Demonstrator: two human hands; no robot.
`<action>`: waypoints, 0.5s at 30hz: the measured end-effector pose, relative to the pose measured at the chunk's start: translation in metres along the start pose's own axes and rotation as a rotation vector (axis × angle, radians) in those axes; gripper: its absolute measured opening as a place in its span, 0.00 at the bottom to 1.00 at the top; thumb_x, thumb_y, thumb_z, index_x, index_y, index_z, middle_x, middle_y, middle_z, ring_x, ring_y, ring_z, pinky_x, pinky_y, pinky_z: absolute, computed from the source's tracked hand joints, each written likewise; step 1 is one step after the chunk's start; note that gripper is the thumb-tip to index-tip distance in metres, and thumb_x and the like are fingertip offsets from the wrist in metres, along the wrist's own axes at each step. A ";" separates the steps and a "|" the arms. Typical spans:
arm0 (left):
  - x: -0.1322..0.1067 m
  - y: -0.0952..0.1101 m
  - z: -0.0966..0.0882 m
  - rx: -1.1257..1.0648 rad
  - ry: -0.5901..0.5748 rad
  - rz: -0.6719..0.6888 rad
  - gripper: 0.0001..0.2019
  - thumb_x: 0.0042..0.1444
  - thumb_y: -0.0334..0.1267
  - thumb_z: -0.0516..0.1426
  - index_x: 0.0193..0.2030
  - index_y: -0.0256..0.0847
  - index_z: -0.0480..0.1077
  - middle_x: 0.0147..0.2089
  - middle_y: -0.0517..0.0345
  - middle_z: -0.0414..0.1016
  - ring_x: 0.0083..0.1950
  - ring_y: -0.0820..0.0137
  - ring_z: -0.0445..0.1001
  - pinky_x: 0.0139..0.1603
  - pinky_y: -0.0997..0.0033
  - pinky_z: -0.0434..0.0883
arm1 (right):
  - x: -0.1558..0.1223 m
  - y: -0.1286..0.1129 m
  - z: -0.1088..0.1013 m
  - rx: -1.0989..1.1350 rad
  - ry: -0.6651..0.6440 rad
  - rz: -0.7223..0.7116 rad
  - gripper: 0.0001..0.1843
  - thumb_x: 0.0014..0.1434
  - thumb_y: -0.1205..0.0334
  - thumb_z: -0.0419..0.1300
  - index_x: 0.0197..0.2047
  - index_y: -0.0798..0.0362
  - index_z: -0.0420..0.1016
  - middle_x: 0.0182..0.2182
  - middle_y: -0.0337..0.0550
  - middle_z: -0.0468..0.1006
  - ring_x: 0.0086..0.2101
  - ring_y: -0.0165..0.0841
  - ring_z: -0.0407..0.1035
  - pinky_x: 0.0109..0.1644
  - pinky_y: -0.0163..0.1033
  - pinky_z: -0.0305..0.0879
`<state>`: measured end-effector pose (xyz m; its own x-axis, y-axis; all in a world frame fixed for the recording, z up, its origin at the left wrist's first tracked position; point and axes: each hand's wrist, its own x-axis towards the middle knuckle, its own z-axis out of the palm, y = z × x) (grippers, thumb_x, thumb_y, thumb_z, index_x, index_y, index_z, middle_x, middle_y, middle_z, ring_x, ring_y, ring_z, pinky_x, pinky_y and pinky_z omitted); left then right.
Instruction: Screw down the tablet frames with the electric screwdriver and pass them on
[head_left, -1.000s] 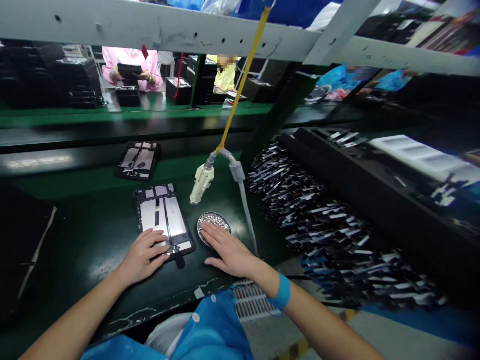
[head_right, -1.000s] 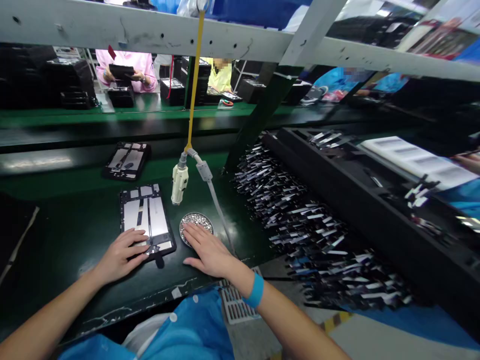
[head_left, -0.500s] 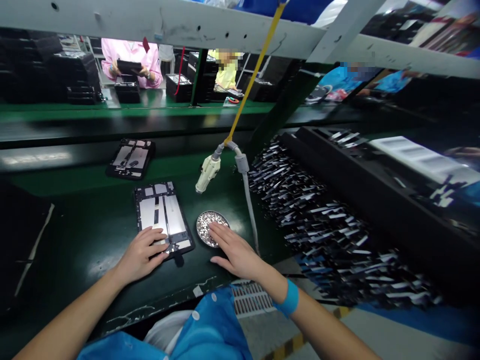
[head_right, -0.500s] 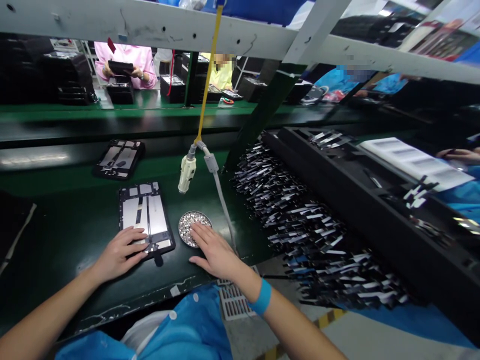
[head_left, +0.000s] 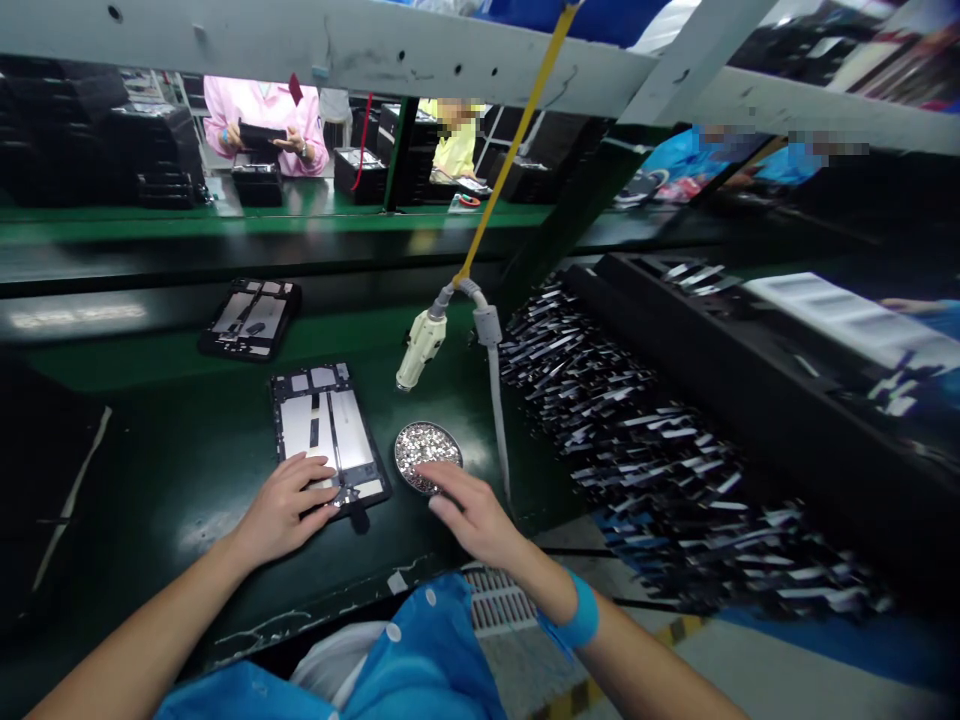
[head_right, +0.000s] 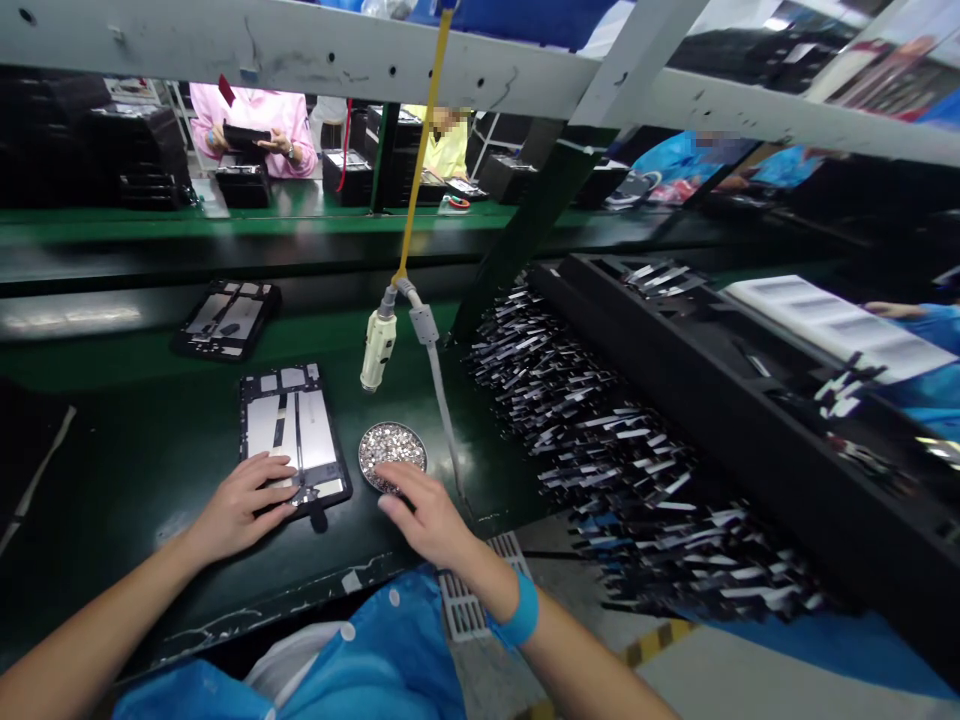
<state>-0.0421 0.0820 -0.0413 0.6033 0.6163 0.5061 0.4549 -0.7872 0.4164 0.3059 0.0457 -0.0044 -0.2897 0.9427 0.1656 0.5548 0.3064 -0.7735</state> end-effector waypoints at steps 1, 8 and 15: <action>0.000 0.000 0.000 -0.001 0.004 0.002 0.08 0.67 0.37 0.62 0.51 0.46 0.79 0.56 0.50 0.81 0.62 0.57 0.77 0.65 0.46 0.73 | 0.004 -0.002 0.003 0.129 0.086 0.147 0.24 0.71 0.44 0.55 0.53 0.53 0.81 0.49 0.53 0.85 0.49 0.43 0.79 0.56 0.49 0.77; 0.000 -0.001 0.000 -0.011 0.018 0.000 0.08 0.66 0.37 0.62 0.50 0.47 0.80 0.55 0.50 0.82 0.61 0.57 0.78 0.65 0.47 0.73 | 0.057 -0.004 0.021 0.703 0.154 0.714 0.21 0.65 0.46 0.65 0.33 0.58 0.79 0.29 0.51 0.84 0.23 0.31 0.76 0.25 0.33 0.72; 0.000 -0.001 0.001 -0.010 0.016 0.000 0.08 0.66 0.38 0.62 0.50 0.46 0.80 0.55 0.50 0.82 0.62 0.58 0.78 0.66 0.47 0.72 | 0.076 -0.004 0.014 0.865 0.274 0.717 0.17 0.73 0.54 0.56 0.37 0.57 0.76 0.33 0.54 0.85 0.33 0.35 0.82 0.40 0.37 0.80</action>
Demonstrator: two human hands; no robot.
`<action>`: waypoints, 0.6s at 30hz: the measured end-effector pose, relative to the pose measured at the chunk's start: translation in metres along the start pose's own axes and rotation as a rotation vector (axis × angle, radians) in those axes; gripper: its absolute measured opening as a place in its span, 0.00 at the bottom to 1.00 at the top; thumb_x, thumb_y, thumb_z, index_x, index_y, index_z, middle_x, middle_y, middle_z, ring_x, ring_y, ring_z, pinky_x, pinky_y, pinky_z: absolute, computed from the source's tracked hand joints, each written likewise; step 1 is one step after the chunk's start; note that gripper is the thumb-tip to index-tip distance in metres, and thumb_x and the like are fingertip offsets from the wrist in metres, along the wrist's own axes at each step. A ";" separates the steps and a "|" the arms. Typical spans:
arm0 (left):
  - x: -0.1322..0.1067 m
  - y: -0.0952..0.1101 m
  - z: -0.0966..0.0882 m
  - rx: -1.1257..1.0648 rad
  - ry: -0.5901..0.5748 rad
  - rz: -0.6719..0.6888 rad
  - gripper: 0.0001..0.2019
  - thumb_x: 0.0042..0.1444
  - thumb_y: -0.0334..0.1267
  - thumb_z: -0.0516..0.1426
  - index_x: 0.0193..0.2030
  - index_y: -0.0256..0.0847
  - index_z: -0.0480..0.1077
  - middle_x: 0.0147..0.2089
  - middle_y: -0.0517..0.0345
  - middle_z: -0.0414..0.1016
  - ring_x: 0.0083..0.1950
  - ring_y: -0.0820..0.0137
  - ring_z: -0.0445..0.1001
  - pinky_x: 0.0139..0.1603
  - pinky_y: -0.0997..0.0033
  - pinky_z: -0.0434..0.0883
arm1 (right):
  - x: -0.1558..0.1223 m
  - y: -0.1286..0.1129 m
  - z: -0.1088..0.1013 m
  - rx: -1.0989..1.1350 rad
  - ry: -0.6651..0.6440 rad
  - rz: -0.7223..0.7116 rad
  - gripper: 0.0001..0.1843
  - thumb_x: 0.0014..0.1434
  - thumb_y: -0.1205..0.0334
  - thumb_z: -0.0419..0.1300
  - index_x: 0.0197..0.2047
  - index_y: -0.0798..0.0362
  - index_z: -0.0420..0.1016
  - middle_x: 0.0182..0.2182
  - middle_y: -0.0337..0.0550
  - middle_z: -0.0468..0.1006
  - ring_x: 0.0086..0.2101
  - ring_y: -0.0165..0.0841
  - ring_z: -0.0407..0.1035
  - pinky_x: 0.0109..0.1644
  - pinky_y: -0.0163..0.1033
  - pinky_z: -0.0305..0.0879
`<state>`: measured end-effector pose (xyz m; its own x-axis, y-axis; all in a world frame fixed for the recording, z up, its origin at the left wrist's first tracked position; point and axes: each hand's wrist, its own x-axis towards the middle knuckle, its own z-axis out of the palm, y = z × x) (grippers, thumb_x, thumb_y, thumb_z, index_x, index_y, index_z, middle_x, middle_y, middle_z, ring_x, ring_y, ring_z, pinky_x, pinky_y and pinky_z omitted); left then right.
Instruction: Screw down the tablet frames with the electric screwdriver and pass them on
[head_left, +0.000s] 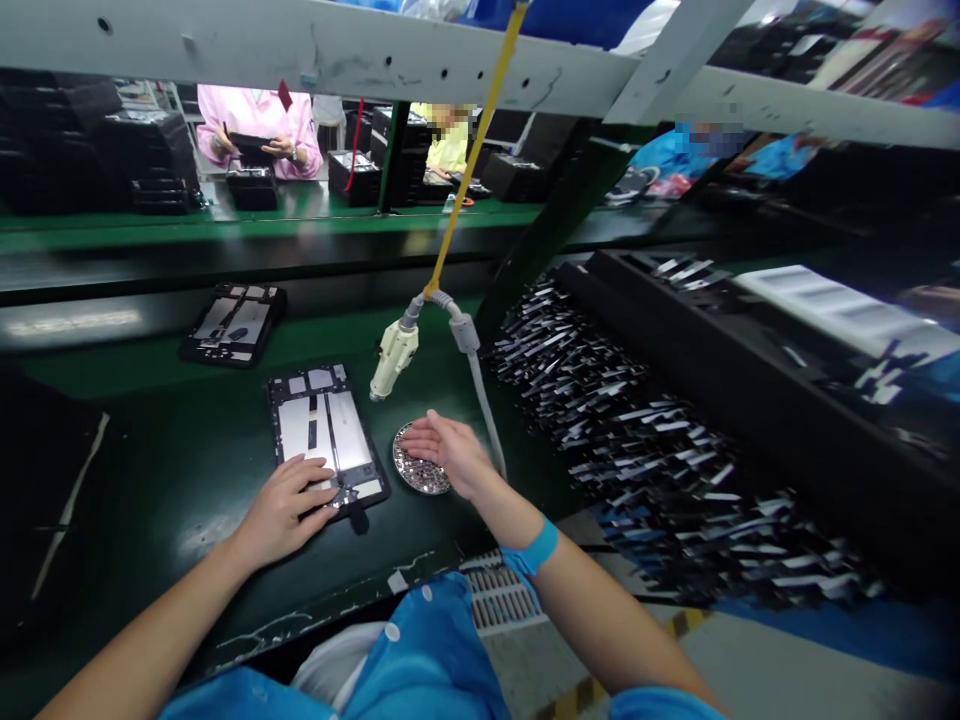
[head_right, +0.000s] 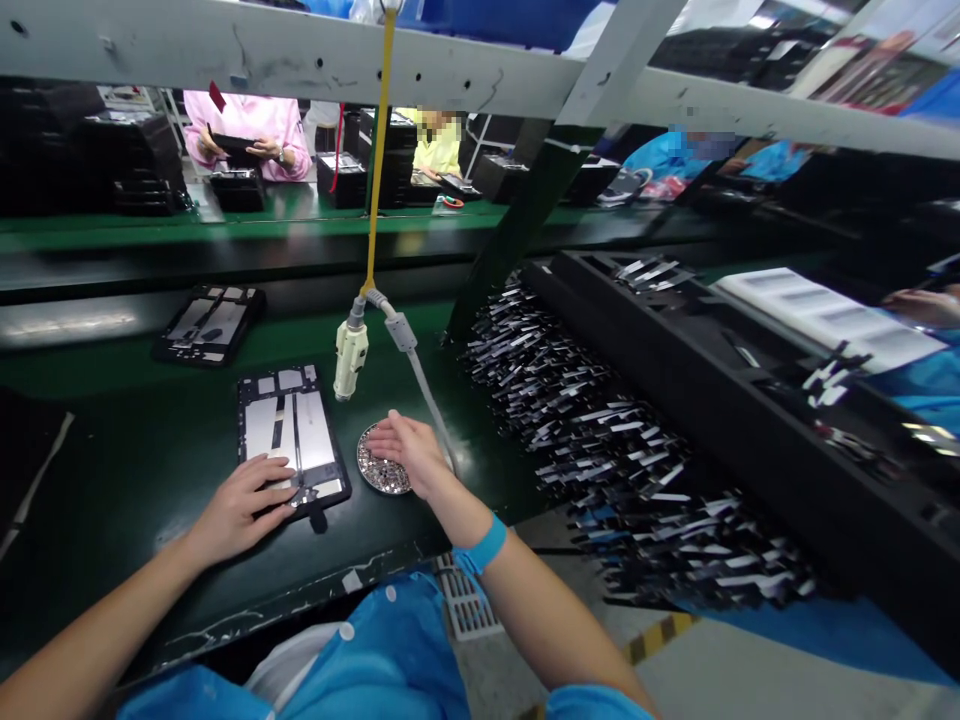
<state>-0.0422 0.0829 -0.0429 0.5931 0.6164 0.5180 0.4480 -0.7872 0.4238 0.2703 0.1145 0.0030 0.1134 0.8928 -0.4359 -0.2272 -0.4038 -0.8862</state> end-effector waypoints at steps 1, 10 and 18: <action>0.000 0.000 0.000 0.000 0.002 0.004 0.08 0.66 0.38 0.62 0.50 0.46 0.80 0.55 0.50 0.82 0.62 0.58 0.78 0.66 0.47 0.73 | 0.001 -0.001 0.000 0.024 0.014 -0.010 0.17 0.73 0.54 0.55 0.38 0.57 0.76 0.34 0.53 0.86 0.34 0.35 0.83 0.43 0.37 0.81; 0.000 0.001 0.000 -0.012 -0.006 -0.013 0.09 0.66 0.38 0.62 0.51 0.48 0.80 0.55 0.50 0.82 0.62 0.57 0.77 0.66 0.46 0.73 | -0.019 -0.002 -0.020 -0.028 -0.090 0.090 0.18 0.70 0.50 0.61 0.39 0.59 0.78 0.34 0.55 0.86 0.32 0.36 0.83 0.36 0.36 0.81; -0.001 0.001 0.001 0.001 -0.003 -0.014 0.08 0.66 0.38 0.62 0.50 0.46 0.80 0.55 0.50 0.82 0.62 0.57 0.77 0.66 0.46 0.72 | -0.016 -0.001 -0.015 -0.078 -0.132 0.125 0.19 0.68 0.51 0.63 0.37 0.60 0.78 0.31 0.55 0.86 0.28 0.36 0.82 0.32 0.36 0.80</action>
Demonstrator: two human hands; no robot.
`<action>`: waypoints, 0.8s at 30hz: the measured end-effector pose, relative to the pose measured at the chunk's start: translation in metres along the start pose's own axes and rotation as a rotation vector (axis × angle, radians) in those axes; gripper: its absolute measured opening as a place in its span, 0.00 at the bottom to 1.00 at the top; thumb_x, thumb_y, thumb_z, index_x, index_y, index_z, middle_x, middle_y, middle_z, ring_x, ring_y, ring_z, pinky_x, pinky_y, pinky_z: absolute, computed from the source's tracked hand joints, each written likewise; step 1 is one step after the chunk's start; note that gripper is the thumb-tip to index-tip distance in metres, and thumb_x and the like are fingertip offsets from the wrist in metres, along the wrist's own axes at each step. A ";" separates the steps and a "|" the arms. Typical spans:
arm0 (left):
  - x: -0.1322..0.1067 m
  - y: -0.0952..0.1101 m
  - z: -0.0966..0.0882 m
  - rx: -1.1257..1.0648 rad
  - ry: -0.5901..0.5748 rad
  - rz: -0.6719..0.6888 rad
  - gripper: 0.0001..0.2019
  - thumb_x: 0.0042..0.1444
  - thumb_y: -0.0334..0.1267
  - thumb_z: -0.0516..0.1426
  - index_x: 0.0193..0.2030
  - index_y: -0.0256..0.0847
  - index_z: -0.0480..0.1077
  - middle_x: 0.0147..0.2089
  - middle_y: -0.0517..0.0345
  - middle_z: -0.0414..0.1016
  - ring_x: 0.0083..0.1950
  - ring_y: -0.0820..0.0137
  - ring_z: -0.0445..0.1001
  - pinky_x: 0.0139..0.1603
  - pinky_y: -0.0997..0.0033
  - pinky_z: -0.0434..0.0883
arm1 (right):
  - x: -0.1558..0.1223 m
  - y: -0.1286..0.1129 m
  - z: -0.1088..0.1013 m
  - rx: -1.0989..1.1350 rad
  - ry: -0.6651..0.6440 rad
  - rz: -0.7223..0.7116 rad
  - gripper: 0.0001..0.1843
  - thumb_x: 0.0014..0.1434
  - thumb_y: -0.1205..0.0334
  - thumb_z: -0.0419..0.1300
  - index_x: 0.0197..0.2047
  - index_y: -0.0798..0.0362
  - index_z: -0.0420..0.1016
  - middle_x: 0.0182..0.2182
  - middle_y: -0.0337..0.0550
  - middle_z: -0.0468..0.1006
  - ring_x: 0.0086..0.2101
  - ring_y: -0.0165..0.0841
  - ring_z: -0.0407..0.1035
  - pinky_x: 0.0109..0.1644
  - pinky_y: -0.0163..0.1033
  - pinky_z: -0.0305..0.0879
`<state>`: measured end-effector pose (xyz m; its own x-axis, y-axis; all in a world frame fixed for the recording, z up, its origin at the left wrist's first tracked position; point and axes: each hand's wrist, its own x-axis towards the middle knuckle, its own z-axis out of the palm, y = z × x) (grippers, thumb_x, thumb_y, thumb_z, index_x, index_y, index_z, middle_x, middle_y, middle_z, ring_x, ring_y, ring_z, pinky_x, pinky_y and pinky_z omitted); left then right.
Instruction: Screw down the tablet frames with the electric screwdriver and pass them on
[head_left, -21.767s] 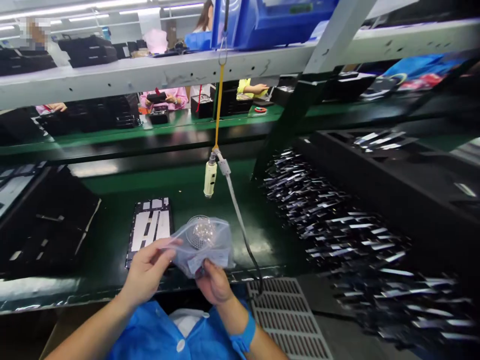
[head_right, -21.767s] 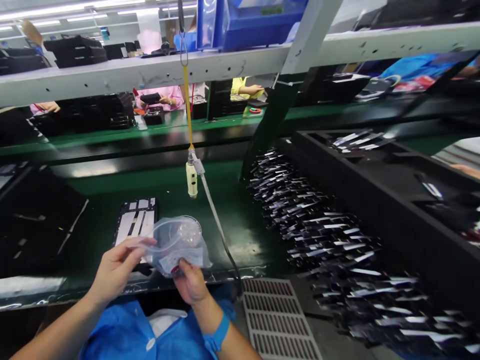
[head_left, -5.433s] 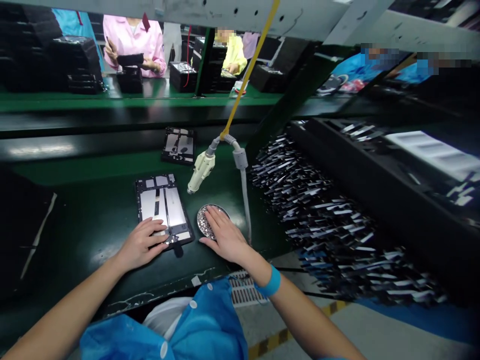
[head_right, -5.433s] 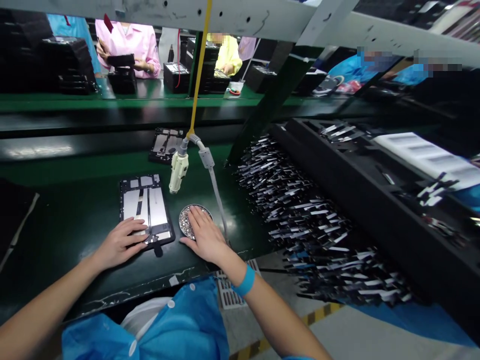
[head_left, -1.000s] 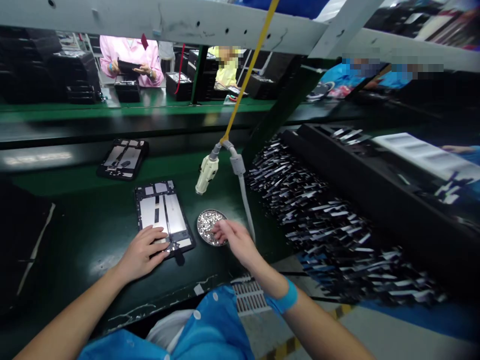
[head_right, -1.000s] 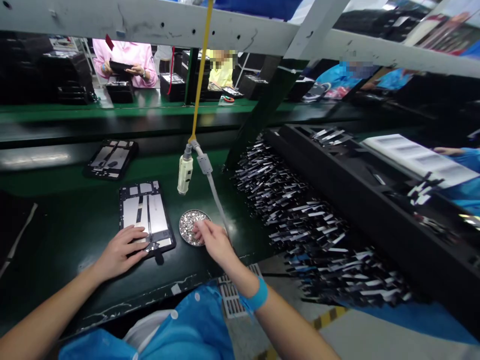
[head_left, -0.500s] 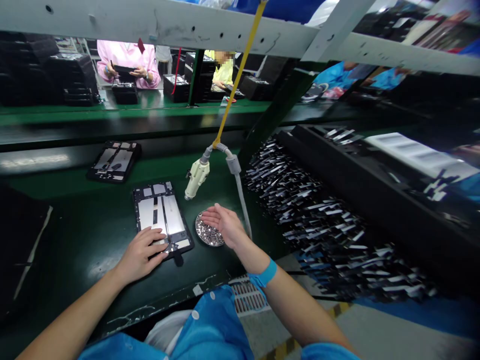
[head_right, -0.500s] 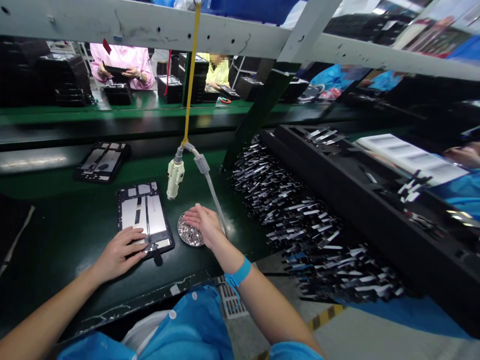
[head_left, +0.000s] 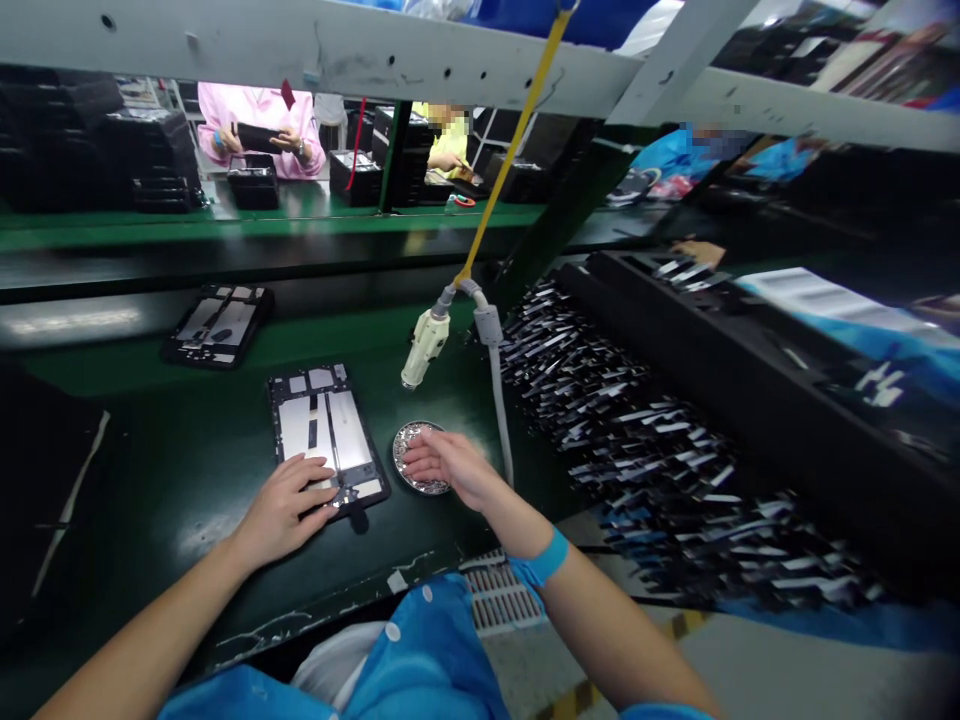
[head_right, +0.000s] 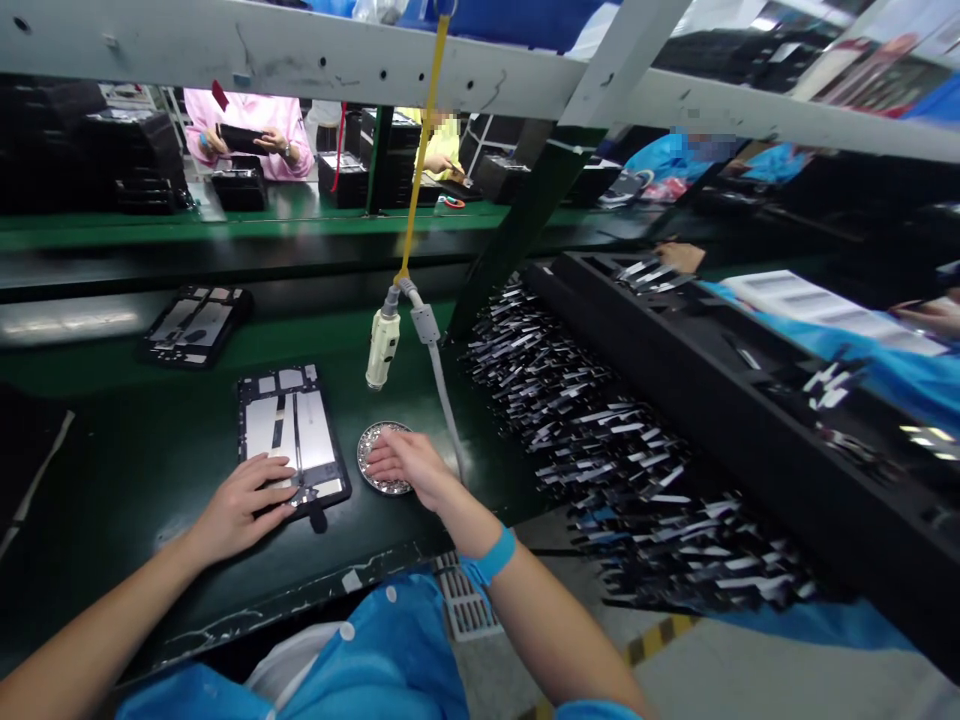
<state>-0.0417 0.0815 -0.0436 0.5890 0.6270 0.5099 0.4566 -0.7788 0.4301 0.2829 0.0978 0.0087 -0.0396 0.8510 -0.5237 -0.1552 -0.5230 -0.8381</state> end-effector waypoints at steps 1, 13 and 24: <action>0.000 0.000 0.000 0.001 0.001 0.005 0.07 0.66 0.38 0.62 0.49 0.46 0.80 0.55 0.50 0.82 0.62 0.57 0.77 0.66 0.46 0.72 | 0.004 -0.001 0.002 0.018 0.020 -0.023 0.18 0.69 0.51 0.62 0.37 0.60 0.78 0.31 0.55 0.86 0.29 0.36 0.82 0.33 0.36 0.80; 0.004 0.007 -0.001 -0.112 -0.001 -0.046 0.11 0.65 0.44 0.63 0.51 0.47 0.80 0.54 0.48 0.82 0.62 0.55 0.78 0.66 0.43 0.71 | 0.012 0.002 -0.008 -0.044 0.041 -0.061 0.17 0.63 0.51 0.68 0.36 0.59 0.79 0.31 0.55 0.85 0.28 0.35 0.81 0.30 0.35 0.80; 0.080 -0.151 -0.110 0.212 0.569 -0.891 0.16 0.69 0.42 0.58 0.60 0.38 0.74 0.65 0.42 0.71 0.69 0.55 0.68 0.71 0.45 0.65 | 0.020 0.009 -0.003 -0.052 0.130 -0.351 0.25 0.52 0.40 0.73 0.35 0.56 0.79 0.31 0.53 0.84 0.28 0.38 0.79 0.31 0.41 0.80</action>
<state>-0.1375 0.2515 0.0142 -0.3837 0.8452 0.3721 0.7064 0.0091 0.7078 0.2836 0.1099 -0.0099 0.1332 0.9674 -0.2155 -0.0866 -0.2052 -0.9749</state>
